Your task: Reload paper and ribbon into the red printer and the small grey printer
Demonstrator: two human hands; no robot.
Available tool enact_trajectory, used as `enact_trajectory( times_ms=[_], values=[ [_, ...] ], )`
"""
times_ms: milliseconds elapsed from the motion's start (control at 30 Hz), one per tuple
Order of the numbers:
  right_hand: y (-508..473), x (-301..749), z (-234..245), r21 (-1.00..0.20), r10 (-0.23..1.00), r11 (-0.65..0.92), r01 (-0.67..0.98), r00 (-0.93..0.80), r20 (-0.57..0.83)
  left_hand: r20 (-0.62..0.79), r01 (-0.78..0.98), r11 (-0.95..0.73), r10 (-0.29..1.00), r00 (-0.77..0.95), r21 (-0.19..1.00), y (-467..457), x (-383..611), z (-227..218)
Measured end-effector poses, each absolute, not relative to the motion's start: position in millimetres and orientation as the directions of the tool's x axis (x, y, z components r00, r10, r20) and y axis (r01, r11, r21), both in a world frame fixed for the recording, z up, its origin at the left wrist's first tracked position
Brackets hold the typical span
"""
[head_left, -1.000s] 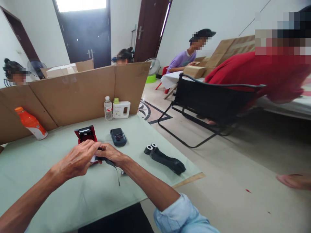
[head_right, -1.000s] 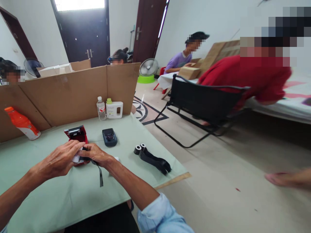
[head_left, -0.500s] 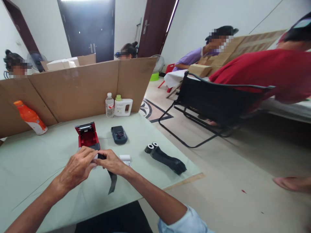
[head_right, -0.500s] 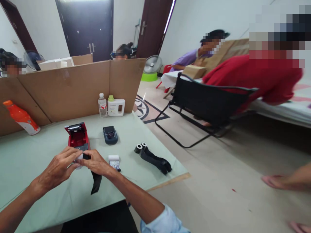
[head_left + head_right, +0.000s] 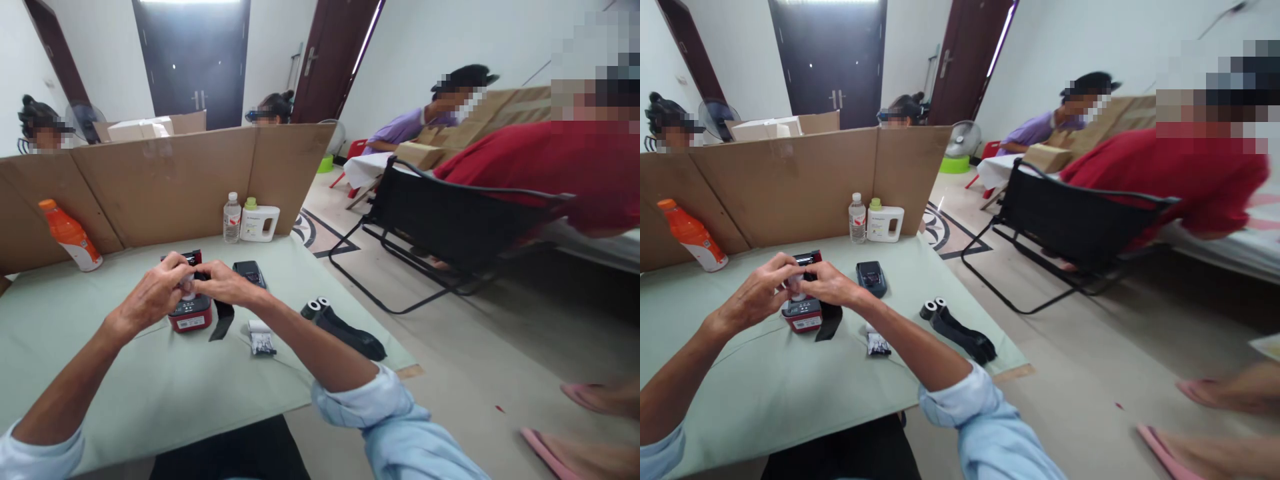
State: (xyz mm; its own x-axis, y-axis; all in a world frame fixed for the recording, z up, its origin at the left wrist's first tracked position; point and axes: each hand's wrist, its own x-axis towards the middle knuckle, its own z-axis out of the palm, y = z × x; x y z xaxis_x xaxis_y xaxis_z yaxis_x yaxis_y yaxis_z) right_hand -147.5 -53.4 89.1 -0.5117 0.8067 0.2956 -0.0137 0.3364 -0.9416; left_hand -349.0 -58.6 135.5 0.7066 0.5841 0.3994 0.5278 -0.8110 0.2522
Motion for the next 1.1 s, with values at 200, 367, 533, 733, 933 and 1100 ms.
enact_trajectory(
  times_ms=[200,367,533,733,933,1100],
  values=[
    [-47.7,-131.4,134.8,-0.884,0.784,0.459,0.094,-0.511,0.353,0.509,0.569,-0.762,0.638,0.578,0.308,-43.1,-350.3,154.1],
    [-48.9,-116.9,110.3,-0.966,0.907,0.258,0.025,-0.351,0.233,0.585,0.587,-0.668,0.724,0.367,0.458,-30.1,-362.3,123.6],
    [-67.7,-138.0,46.5,-0.983,0.954,0.037,-0.178,-0.286,0.088,0.57,0.462,-0.627,0.774,0.276,0.627,-16.3,-362.4,67.8],
    [-89.6,-168.4,16.0,-0.943,0.984,0.15,-0.295,-0.051,0.173,0.542,0.313,-0.609,0.792,0.28,0.729,-31.3,-350.5,68.0],
    [-106.9,-175.8,11.2,-0.89,0.971,0.027,-0.455,-0.199,0.132,0.527,0.292,-0.603,0.795,0.3,0.743,-31.0,-357.9,72.1],
    [-122.6,-196.5,-4.0,-0.864,0.989,0.006,-0.504,-0.123,0.079,0.481,0.383,-0.569,0.821,0.307,0.728,-10.7,-371.4,31.9]
  ],
)
